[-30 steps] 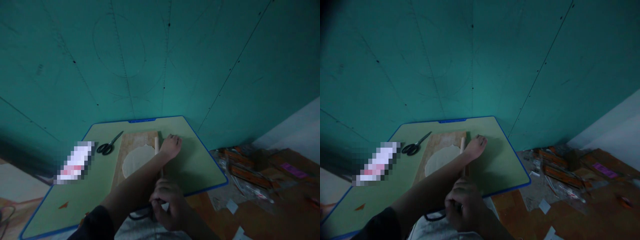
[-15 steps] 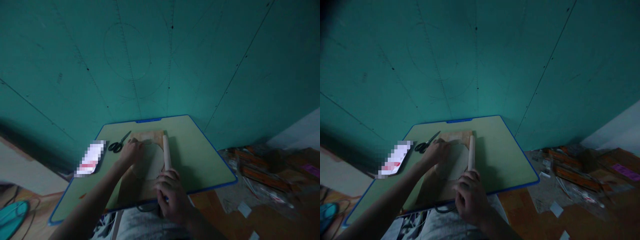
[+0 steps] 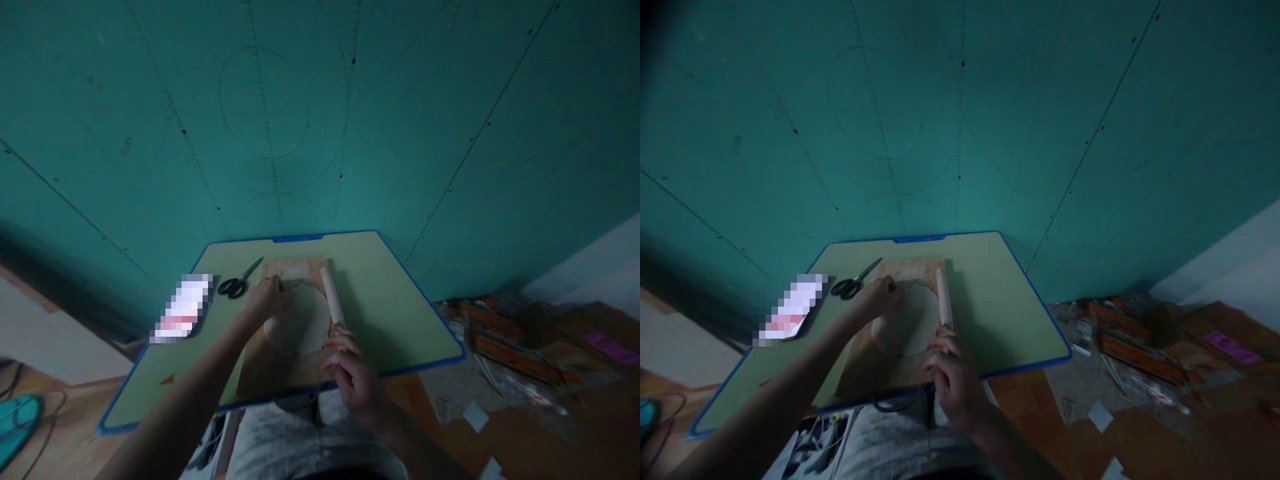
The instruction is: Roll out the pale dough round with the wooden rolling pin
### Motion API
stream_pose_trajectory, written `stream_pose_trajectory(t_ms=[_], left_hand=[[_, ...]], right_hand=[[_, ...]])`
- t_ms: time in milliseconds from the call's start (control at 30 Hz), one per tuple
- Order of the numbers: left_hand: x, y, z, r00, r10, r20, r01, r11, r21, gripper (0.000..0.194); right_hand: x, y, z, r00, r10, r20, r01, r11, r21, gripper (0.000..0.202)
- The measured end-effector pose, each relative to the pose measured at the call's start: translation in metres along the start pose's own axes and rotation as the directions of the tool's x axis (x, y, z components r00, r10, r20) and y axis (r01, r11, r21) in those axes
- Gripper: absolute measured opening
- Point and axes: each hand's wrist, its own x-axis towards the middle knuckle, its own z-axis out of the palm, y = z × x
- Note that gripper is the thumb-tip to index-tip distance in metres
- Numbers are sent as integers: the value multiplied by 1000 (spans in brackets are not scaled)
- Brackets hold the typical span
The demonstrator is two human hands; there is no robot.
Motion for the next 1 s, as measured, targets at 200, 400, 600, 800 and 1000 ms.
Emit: stream_pose_trajectory(t_ms=[200, 400, 600, 800, 1000], left_hand=[[-3, -1, -3, 999, 11, 33, -8, 996, -87, 26], [-2, -6, -3, 992, 119, 38, -110, 978, -178, 19], [10, -23, -13, 973, 232, 22, -221, 950, -220, 11], [10, -20, -10, 954, 288, -89, -297, 947, -119, 20], [-25, 22, 26, 922, 345, -176, -344, 938, 35, 40]], right_hand=[[0, 1, 0, 999, 3, -41, -3, 1000, 6, 33], [-2, 2, 2, 997, 15, -71, -14, 1000, 14, 31], [-4, 2, 0, 998, 51, -34, -51, 999, 19, 29], [-2, -1, -3, 998, 56, -15, -56, 998, -6, 30], [-2, -2, -3, 998, 60, -35, -60, 998, 17, 30]])
